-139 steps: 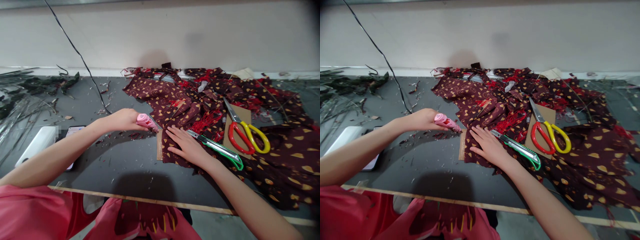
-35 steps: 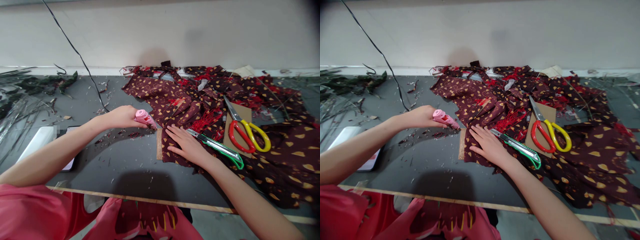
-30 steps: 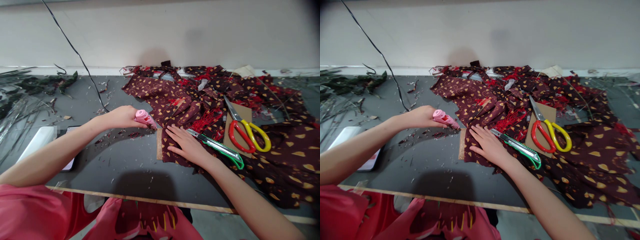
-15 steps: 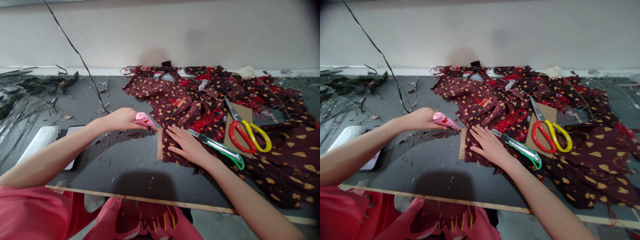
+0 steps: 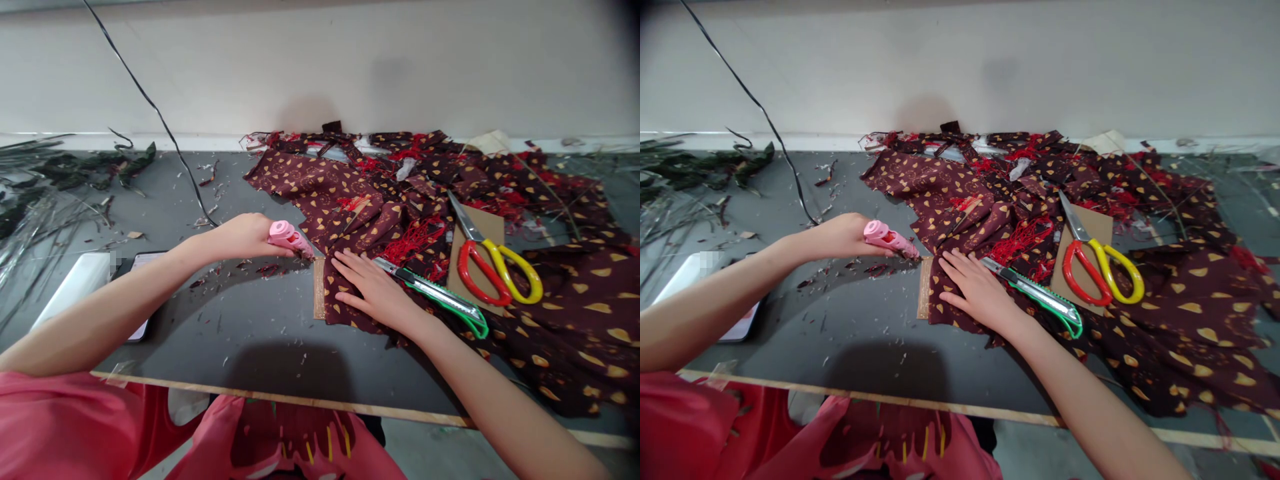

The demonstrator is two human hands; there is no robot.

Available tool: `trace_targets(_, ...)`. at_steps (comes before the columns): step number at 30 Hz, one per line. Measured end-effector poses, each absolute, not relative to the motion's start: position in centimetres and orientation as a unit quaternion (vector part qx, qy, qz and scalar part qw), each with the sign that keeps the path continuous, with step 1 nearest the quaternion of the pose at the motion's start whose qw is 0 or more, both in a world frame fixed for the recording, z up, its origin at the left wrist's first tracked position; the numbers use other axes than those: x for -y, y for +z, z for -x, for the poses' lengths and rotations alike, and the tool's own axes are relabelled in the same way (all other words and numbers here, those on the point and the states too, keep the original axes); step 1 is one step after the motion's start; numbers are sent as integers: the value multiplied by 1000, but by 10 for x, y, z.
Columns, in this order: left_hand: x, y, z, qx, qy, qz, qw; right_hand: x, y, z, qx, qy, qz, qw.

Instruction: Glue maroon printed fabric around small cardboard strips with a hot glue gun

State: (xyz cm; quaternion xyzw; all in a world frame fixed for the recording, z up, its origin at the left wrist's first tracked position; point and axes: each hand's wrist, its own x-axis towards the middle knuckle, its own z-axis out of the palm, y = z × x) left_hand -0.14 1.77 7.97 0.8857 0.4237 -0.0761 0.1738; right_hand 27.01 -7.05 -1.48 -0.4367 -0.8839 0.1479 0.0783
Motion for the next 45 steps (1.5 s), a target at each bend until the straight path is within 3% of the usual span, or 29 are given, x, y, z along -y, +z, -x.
trace_targets(13, -15, 77, 0, -427, -109, -885, 149, 70, -15, -270, 887, 134, 436, 68)
trace_targets(23, -6, 84, -2, -422, -101, -873, 223, 71, -15, -270, 885, 140, 436, 80)
trace_targets(45, -4, 79, 0, -427, -91, -877, 198, 70, -15, -270, 885, 140, 437, 80)
